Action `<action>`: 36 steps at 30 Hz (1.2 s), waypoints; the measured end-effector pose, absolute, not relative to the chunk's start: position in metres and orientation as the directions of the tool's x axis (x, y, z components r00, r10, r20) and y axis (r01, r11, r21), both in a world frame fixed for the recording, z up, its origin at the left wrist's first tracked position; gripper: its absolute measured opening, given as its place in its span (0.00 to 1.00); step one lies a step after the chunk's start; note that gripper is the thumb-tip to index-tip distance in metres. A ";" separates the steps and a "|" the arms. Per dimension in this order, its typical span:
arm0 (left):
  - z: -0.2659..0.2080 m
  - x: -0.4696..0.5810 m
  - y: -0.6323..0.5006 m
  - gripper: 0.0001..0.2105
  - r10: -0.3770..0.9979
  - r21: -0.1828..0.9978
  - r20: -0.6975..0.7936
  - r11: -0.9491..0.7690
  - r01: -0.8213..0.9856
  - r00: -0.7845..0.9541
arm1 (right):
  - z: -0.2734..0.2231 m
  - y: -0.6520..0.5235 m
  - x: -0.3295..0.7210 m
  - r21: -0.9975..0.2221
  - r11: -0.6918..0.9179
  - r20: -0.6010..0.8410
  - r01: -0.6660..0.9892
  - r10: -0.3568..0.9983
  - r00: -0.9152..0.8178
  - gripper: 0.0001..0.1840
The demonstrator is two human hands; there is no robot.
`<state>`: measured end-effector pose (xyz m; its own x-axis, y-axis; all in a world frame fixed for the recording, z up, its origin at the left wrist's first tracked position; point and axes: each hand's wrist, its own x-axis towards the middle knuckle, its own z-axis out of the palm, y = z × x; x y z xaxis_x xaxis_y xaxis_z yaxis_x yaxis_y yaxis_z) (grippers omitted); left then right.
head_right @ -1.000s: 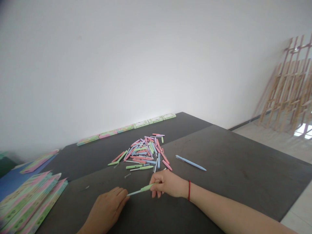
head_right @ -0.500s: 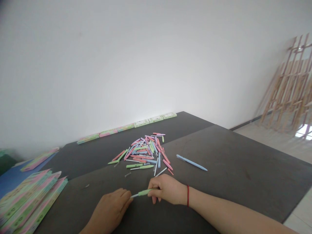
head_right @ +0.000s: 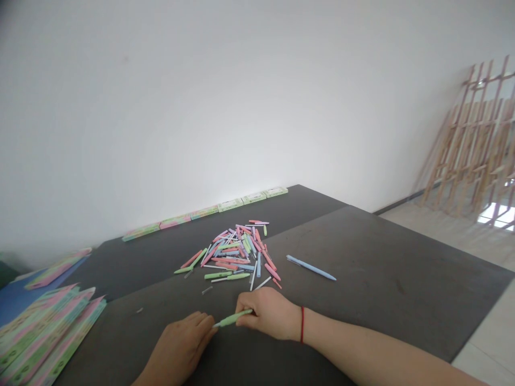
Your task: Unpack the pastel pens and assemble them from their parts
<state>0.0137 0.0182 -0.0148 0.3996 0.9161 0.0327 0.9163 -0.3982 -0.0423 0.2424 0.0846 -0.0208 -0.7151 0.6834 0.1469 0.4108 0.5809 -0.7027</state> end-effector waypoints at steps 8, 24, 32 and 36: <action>-0.017 -0.002 0.022 0.13 0.920 -0.044 0.120 -0.370 0.928 0.373 | -0.009 0.112 0.263 -0.913 0.362 0.163 0.190 0.749 -0.642 0.07; -0.020 -0.002 0.019 0.16 0.859 0.052 0.343 -0.421 0.906 0.380 | -0.003 0.100 0.268 -0.810 -0.362 0.214 -0.461 0.549 -0.808 0.10; -0.023 -0.005 0.019 0.15 0.875 0.064 0.299 -0.415 0.907 0.380 | -0.005 0.098 0.270 -0.825 -0.356 0.221 -0.439 0.512 -0.830 0.12; -0.023 -0.006 0.018 0.15 0.878 0.063 0.290 -0.414 0.908 0.381 | -0.005 0.096 0.270 -0.830 -0.340 0.231 -0.442 0.511 -0.828 0.12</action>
<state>-0.0059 0.0178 -0.0234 0.3807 0.8782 0.2896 0.9079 -0.4144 0.0632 0.2700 0.0963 -0.0045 -0.8278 0.5112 0.2311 -0.4420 -0.3404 -0.8299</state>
